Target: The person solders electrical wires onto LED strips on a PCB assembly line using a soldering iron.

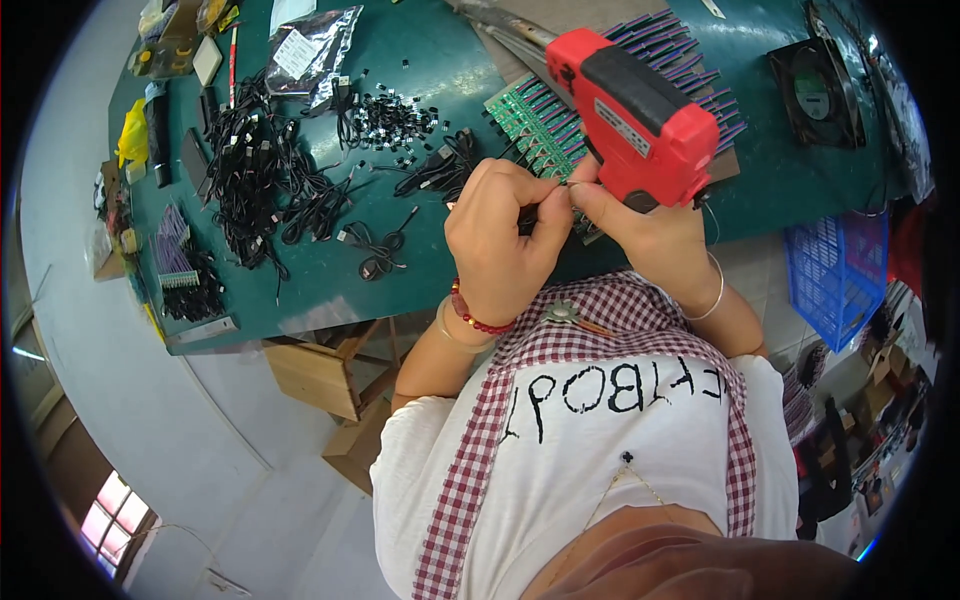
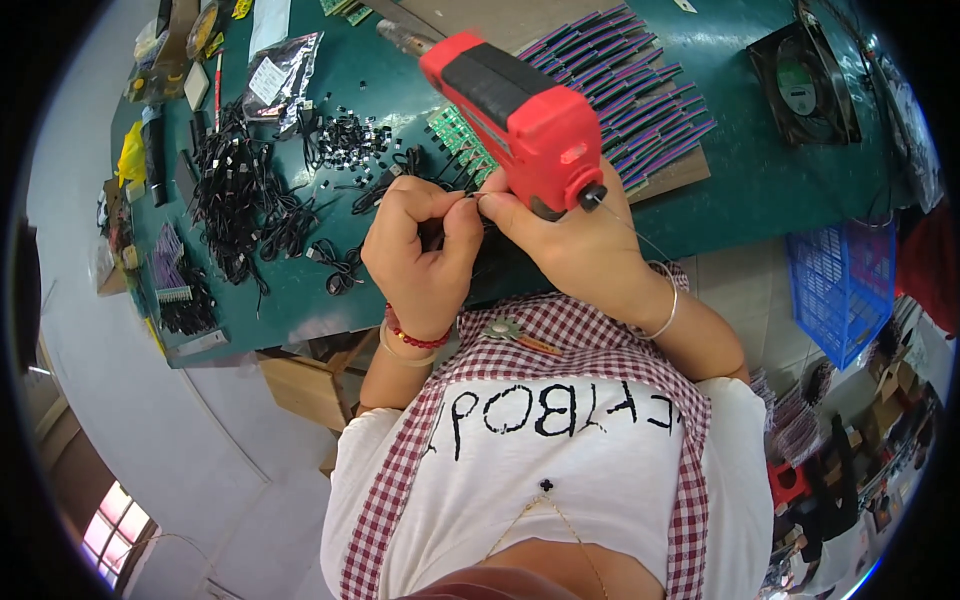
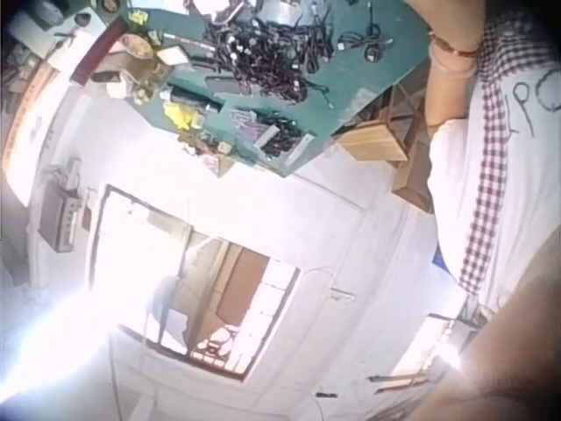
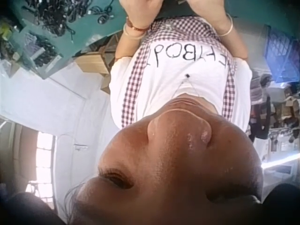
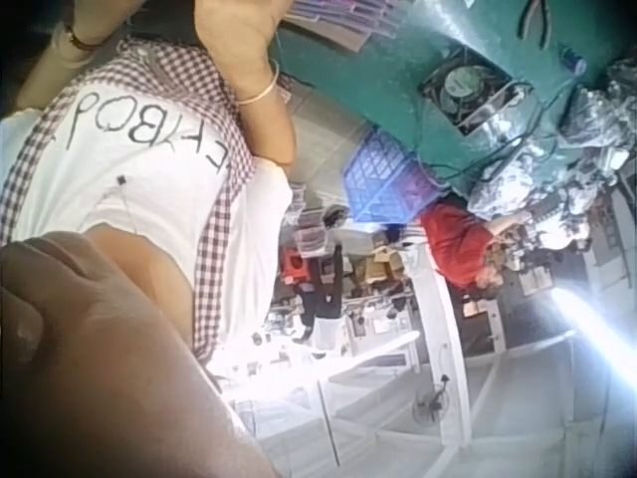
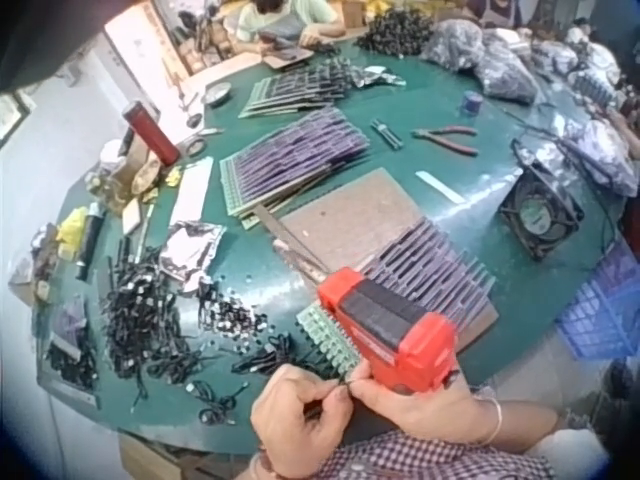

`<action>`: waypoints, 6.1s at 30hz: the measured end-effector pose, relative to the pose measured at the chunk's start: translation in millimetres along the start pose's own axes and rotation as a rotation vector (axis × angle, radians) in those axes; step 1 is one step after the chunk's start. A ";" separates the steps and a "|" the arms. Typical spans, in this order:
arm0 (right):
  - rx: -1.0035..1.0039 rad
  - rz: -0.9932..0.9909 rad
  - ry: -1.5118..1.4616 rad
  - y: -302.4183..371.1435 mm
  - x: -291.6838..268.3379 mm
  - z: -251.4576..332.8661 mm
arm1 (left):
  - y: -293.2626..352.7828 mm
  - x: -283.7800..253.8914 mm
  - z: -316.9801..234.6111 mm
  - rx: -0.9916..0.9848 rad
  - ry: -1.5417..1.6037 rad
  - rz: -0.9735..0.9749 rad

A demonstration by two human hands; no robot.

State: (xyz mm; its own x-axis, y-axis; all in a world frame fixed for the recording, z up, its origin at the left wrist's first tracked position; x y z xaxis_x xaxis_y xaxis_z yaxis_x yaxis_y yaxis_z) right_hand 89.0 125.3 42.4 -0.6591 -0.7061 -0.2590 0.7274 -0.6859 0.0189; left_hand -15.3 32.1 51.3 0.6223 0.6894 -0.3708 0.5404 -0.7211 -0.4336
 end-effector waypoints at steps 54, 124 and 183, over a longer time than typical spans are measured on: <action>0.319 -0.160 -0.310 34.2 -49.2 -55.7 | -26.6 0.3 63.5 -0.084 -0.359 0.214; 0.383 -0.102 -0.265 70.4 -52.6 -74.1 | -34.7 11.3 65.1 0.021 -0.511 0.324; 0.086 0.054 -0.176 -6.9 -18.1 -12.7 | -6.8 3.2 19.6 -0.500 0.363 0.394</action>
State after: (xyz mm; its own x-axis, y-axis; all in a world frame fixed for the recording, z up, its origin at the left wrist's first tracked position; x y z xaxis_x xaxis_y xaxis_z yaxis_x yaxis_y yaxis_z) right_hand 98.3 145.0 34.7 -0.6481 -0.7571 -0.0824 0.7487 -0.6532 0.1126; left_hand -28.0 40.5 37.0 0.9253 0.3688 -0.0884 0.3779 -0.9160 0.1343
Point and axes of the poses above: each hand's wrist, its own y-axis away from the middle knuckle, its own x-axis out of the palm, z = x × y, the point moved 5 cm from there along -y, towards the middle knuckle, and after that the axes turned 4 degrees about y, right-handed, at the moved point
